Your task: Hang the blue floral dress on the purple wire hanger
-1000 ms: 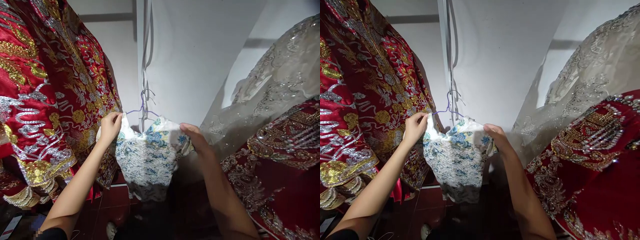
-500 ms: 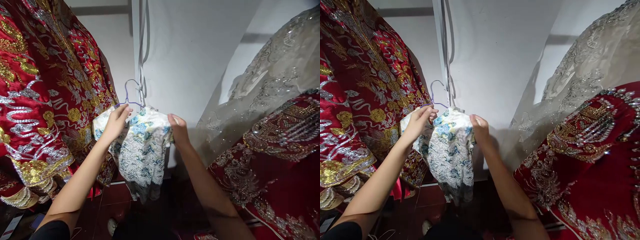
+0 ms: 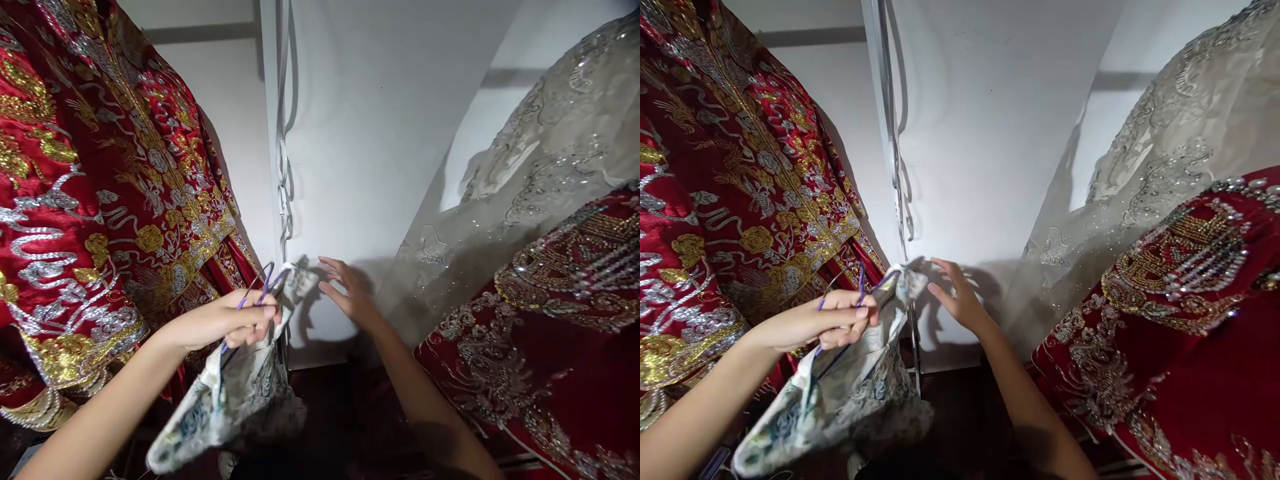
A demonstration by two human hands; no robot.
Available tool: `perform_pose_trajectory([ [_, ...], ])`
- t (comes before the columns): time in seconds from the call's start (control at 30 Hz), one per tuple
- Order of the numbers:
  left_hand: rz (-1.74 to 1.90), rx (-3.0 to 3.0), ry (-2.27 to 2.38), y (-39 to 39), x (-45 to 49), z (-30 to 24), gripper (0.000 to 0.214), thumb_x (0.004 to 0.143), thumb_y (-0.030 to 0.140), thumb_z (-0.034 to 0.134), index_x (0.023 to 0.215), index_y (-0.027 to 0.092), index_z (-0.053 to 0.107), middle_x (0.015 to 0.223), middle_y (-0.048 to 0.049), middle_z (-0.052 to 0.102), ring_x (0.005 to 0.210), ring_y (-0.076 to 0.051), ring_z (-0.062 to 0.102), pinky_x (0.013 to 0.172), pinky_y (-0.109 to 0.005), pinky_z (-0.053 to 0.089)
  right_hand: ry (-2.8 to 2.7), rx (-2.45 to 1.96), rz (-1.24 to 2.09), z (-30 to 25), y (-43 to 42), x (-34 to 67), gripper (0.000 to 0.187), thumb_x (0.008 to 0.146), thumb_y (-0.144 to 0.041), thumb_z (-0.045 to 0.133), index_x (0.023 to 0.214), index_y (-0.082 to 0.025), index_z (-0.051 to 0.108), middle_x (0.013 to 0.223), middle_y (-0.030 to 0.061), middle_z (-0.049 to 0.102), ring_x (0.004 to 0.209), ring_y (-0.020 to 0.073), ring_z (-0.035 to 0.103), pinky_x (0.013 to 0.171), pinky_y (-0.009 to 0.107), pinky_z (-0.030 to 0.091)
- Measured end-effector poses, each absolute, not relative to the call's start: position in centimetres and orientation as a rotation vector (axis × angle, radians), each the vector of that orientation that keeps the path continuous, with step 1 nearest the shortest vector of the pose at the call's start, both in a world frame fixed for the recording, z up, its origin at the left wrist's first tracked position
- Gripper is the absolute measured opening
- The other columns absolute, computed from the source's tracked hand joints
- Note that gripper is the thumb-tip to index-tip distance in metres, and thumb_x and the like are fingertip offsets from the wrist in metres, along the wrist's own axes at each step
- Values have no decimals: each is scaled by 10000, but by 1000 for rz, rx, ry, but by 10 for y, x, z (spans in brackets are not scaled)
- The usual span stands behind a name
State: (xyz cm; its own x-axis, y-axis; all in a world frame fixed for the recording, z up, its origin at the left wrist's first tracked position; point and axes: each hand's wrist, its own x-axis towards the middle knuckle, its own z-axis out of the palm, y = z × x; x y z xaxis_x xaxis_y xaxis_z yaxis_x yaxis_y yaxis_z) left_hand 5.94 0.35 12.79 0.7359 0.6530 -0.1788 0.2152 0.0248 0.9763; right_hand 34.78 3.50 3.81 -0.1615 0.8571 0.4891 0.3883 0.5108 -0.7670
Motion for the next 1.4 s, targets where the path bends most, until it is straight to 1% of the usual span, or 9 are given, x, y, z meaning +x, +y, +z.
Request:
perform_pose_trajectory([
  [0.1,446,1930,868,-2,62,131,387,965,481,484,871,161,681,586,22,510,515,-94,438,488,-219,360,-1803,-1102,435,28,40,359,481,898,-444,614,1359,-324,549,1515,64,422,1400,306,387,1083,437,406],
  [0.17,623,2126,1008,2,63,134,385,980,461,466,863,168,685,579,33,501,545,-106,464,524,-226,376,-1831,-1110,538,28,37,369,290,927,-453,567,1097,-257,695,1288,76,616,1208,294,569,935,373,497],
  [0.27,927,2312,1145,17,62,137,282,964,409,525,903,184,683,682,20,607,626,-130,550,601,-246,426,-1762,-1149,712,37,29,391,338,921,-487,574,797,-202,707,795,32,684,776,217,652,661,291,501],
  [0.4,1503,2417,1140,30,53,135,184,924,297,605,1062,210,689,1071,-53,690,1007,-206,627,898,-330,476,-1271,-1156,692,56,29,429,312,809,-515,713,791,-204,725,712,23,686,620,189,619,547,282,475],
  [0.53,2162,2071,1028,35,47,116,114,884,230,649,988,200,686,947,-38,657,909,-181,616,822,-306,484,-993,-1026,676,80,51,441,293,756,-492,771,780,-204,728,660,18,680,532,164,595,523,283,479],
  [0.8,1270,1883,1154,51,90,23,256,920,413,586,879,171,656,723,-4,651,678,-150,599,647,-246,445,-1177,-972,902,92,84,386,364,762,-543,747,724,-184,703,635,13,666,550,163,593,520,264,464],
  [1.1,1379,1470,1181,59,106,-30,397,946,479,476,765,163,636,678,-39,665,566,-147,581,550,-246,443,-1255,-1137,887,46,68,421,292,806,-520,721,894,-246,772,910,29,742,896,229,671,825,326,519],
  [1.27,1537,1543,1310,65,107,-18,283,788,431,716,780,171,604,689,-8,647,630,-145,607,601,-236,460,-1253,-1132,919,42,73,417,322,793,-544,720,870,-236,767,877,36,746,864,246,680,764,345,529],
  [1.4,1652,1452,1373,69,110,-13,284,815,416,680,708,167,592,622,2,615,573,-134,571,560,-235,425,-1278,-1148,911,42,73,412,384,797,-588,684,869,-217,751,851,50,739,853,260,676,735,356,530],
])
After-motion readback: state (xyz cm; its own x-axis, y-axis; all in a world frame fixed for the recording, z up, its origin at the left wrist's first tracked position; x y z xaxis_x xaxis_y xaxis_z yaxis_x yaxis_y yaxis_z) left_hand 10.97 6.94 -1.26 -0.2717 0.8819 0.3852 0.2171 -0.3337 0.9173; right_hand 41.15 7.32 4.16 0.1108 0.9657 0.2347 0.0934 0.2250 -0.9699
